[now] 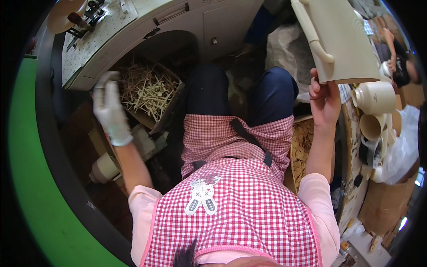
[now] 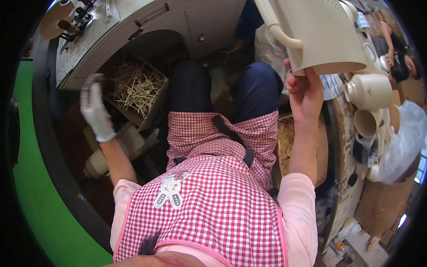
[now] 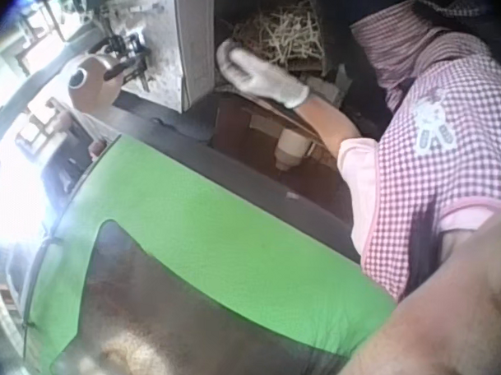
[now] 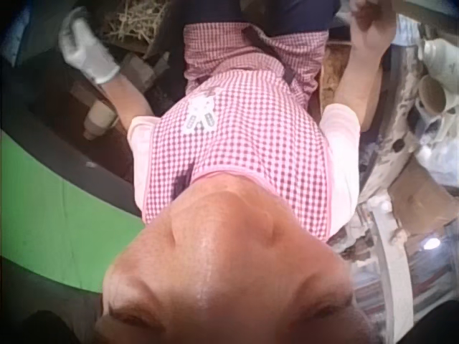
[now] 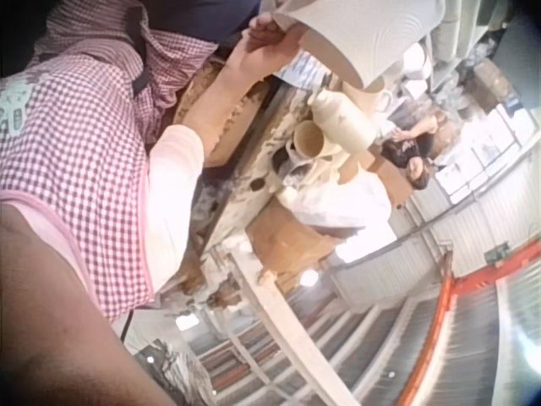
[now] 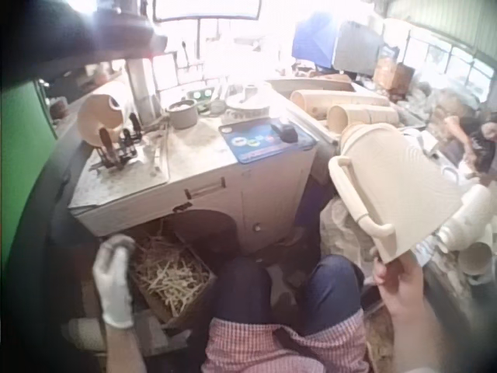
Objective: The person repeatedly picks up beige ceramic pitchers, smooths the rim and interior with a small tool, and applies a circular wooden disc to the exterior. They then place the finished pitchers onto a nearby shelf.
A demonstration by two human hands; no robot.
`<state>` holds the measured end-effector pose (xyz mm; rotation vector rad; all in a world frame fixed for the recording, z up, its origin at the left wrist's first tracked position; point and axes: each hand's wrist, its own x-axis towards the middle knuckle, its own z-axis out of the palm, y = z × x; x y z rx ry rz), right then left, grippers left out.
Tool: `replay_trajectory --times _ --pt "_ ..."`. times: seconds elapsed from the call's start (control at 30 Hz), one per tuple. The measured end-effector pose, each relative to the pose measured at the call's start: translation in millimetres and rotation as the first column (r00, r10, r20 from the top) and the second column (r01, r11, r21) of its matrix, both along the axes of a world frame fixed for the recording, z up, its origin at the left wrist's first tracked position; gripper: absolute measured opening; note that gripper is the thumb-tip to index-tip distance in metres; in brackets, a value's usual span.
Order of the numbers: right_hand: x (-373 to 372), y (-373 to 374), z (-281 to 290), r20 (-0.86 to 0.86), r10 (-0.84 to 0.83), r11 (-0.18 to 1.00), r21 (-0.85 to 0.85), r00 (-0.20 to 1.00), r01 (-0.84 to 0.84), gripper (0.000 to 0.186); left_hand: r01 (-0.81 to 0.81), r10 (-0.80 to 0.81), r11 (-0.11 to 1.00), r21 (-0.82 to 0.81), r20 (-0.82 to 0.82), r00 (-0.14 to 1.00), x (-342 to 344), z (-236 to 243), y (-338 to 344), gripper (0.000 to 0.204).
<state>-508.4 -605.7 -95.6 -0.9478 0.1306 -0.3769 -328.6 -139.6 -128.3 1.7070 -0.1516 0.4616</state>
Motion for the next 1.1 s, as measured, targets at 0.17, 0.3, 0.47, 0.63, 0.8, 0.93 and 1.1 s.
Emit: replay_trajectory --times 0.17,0.3,0.47,0.63,0.8,0.93,1.1 --pt "-32 20 6 -0.118 -0.094 0.995 -0.053 0.988 0.089 0.046 0.297 -0.306 0.952 -0.074 -0.254 0.918 -74 -49 -88 0.023" --pt "-40 23 -5 -0.282 -0.044 0.999 -0.037 0.958 0.035 0.039 0.382 -0.366 0.919 0.098 -0.150 0.918 -99 -61 -126 0.021" --pt "-9 -12 -5 -0.263 -0.118 0.992 -0.073 0.958 0.102 0.034 0.252 -0.368 0.812 0.527 0.127 0.921 -104 -84 -145 0.016" --pt "113 -126 66 -0.069 -0.160 0.960 -0.244 0.985 0.139 0.020 0.182 -0.363 0.800 0.572 0.219 0.906 -104 -98 -150 0.020" --pt "260 -213 84 -0.217 0.084 0.996 -0.014 0.972 -0.089 0.017 0.184 -0.362 0.777 0.602 0.188 0.913 -98 -99 -163 0.019" --pt "326 -226 66 -0.360 -0.116 0.988 -0.137 0.926 0.070 0.022 0.210 -0.351 0.773 0.599 0.128 0.928 -86 -101 -175 0.023" --pt "345 -228 54 -0.314 -0.480 0.799 -0.541 0.819 0.261 0.027 0.243 -0.358 0.755 0.609 0.072 0.931 -78 -101 -174 0.023"
